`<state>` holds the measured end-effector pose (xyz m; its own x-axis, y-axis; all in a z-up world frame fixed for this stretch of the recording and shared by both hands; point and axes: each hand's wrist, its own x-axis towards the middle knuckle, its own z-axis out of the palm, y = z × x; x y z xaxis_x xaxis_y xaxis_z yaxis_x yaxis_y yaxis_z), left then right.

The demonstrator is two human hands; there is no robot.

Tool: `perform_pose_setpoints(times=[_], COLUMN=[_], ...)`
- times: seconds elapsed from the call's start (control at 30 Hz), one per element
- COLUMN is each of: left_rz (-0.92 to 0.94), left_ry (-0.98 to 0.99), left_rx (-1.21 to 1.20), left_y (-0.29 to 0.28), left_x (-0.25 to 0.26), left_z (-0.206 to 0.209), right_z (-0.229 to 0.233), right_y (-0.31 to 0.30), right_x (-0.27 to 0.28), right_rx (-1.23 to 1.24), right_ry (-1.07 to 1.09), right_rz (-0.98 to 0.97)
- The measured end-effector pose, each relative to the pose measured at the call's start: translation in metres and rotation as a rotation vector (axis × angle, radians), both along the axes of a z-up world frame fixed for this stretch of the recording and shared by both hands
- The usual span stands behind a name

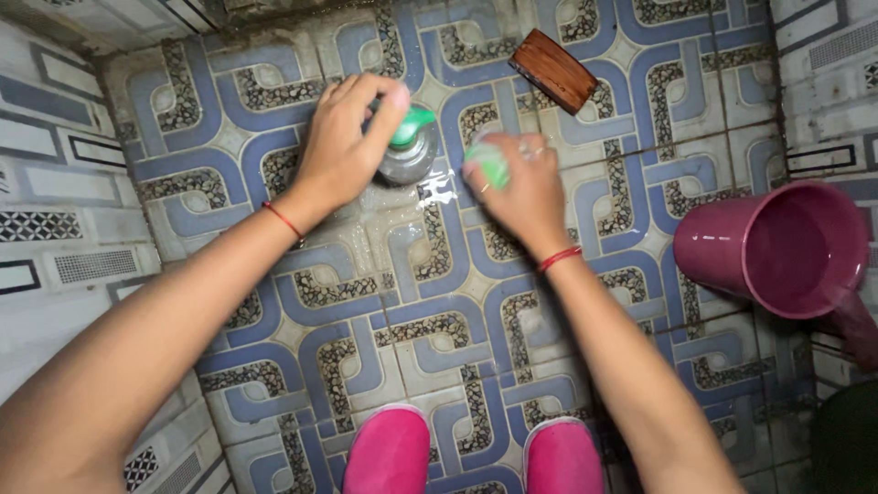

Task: The person scrubs the floor using a scouring pad and a brush after applying liquid from a bottle, then rinses the area using water from a bucket with a pink scoop.

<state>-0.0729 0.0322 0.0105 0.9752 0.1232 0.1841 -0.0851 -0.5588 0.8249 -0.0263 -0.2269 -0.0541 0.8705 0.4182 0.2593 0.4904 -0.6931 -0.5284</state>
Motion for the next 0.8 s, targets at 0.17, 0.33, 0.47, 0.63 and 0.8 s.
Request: perform_pose_setpoints(times=[0.17,0.33,0.47,0.63,0.8], left_rz=[-0.122,-0.163,-0.138,-0.114,-0.071], left_ry=[-0.165,-0.154,-0.154,-0.184,-0.188], left_rx=[0.227,0.233,0.137,0.100,0.123], left_y=[0.000,-0.004,-0.007,-0.006,0.001], left_x=[-0.003,0.003,0.005,0.006,0.015], left_z=[0.001,-0.012,-0.021,-0.021,-0.018], right_z=[-0.014,-0.036,-0.043,-0.051,-0.061], right_y=[0.025,0.030,0.047,0.083,0.106], right_x=[-0.024,-0.001,0.035,0.095,0.150], right_rx=[-0.199,-0.203,-0.226,-0.238,-0.239], right_ry=[-0.220,-0.259,-0.319,-0.346,-0.373], right_rz=[-0.009,0.025,0.038,-0.005,-0.078])
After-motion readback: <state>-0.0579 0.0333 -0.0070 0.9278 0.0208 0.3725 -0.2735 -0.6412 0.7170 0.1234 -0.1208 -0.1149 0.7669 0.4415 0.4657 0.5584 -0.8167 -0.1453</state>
